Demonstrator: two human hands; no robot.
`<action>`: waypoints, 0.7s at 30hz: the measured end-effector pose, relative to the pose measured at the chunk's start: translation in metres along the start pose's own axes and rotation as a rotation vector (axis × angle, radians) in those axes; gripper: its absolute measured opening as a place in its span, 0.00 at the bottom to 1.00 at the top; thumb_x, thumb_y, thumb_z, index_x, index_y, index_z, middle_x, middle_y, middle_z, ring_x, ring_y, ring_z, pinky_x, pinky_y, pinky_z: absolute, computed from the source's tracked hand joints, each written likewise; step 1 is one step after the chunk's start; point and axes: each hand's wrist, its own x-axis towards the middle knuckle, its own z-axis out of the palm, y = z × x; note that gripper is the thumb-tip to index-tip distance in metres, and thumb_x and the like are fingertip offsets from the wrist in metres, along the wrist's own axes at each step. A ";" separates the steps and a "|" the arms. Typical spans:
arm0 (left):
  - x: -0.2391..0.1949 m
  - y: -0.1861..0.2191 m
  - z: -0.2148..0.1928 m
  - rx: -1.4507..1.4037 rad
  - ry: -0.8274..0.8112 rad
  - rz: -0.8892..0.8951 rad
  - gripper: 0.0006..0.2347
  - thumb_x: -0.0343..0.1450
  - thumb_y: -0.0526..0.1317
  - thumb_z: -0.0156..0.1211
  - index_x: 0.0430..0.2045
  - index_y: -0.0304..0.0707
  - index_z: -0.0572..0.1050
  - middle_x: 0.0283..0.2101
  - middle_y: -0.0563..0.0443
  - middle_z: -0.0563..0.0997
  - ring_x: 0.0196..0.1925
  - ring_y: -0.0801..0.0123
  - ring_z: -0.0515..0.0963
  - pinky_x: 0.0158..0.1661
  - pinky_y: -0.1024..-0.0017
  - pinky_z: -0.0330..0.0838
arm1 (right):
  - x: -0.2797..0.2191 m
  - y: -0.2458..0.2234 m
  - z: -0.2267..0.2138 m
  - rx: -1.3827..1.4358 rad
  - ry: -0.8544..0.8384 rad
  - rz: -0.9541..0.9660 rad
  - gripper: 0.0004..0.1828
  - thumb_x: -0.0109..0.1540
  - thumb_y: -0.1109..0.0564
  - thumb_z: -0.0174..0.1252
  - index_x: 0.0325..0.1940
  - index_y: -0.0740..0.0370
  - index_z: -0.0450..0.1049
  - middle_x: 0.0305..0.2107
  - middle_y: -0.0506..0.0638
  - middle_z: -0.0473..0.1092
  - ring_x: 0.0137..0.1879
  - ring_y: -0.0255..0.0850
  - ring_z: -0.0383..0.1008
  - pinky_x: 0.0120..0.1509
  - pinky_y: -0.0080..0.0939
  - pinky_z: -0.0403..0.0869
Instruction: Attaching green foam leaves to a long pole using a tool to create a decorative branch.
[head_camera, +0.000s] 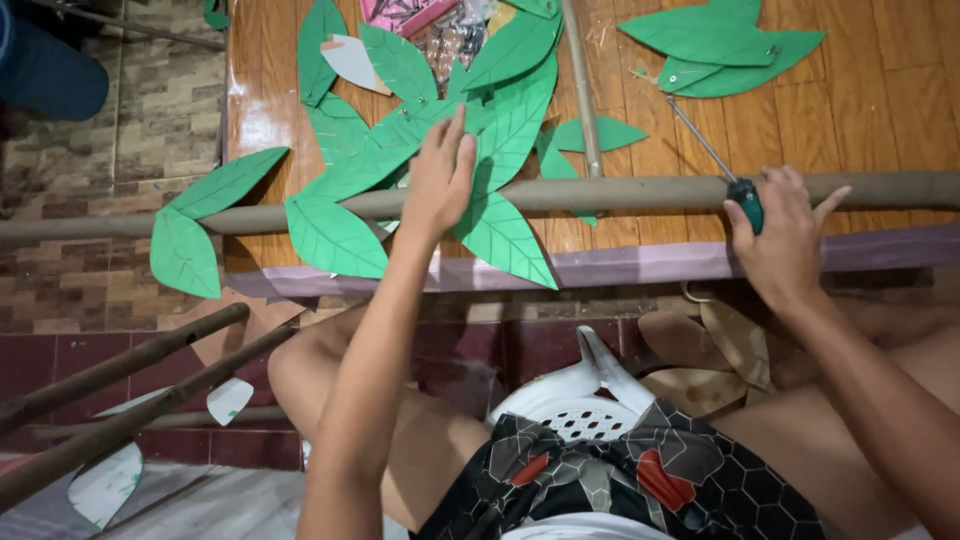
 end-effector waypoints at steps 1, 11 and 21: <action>-0.005 0.005 -0.005 0.001 -0.004 -0.004 0.29 0.79 0.58 0.25 0.74 0.44 0.53 0.72 0.35 0.62 0.74 0.47 0.61 0.64 0.44 0.54 | 0.000 0.000 0.000 0.002 -0.004 0.002 0.18 0.75 0.54 0.60 0.59 0.75 0.72 0.63 0.68 0.71 0.76 0.66 0.65 0.73 0.90 0.32; 0.001 0.088 0.099 0.376 -0.212 0.467 0.28 0.65 0.54 0.69 0.55 0.40 0.69 0.54 0.45 0.79 0.54 0.53 0.79 0.57 0.54 0.68 | 0.000 0.000 0.002 0.039 0.035 0.016 0.18 0.74 0.55 0.62 0.62 0.72 0.71 0.62 0.66 0.70 0.76 0.66 0.65 0.72 0.87 0.28; 0.004 0.040 0.123 0.698 -0.307 0.445 0.27 0.68 0.63 0.61 0.51 0.44 0.68 0.46 0.45 0.80 0.51 0.49 0.82 0.49 0.48 0.72 | 0.009 -0.020 0.001 -0.006 0.098 -0.039 0.21 0.65 0.49 0.74 0.52 0.65 0.77 0.56 0.62 0.75 0.68 0.62 0.74 0.78 0.82 0.40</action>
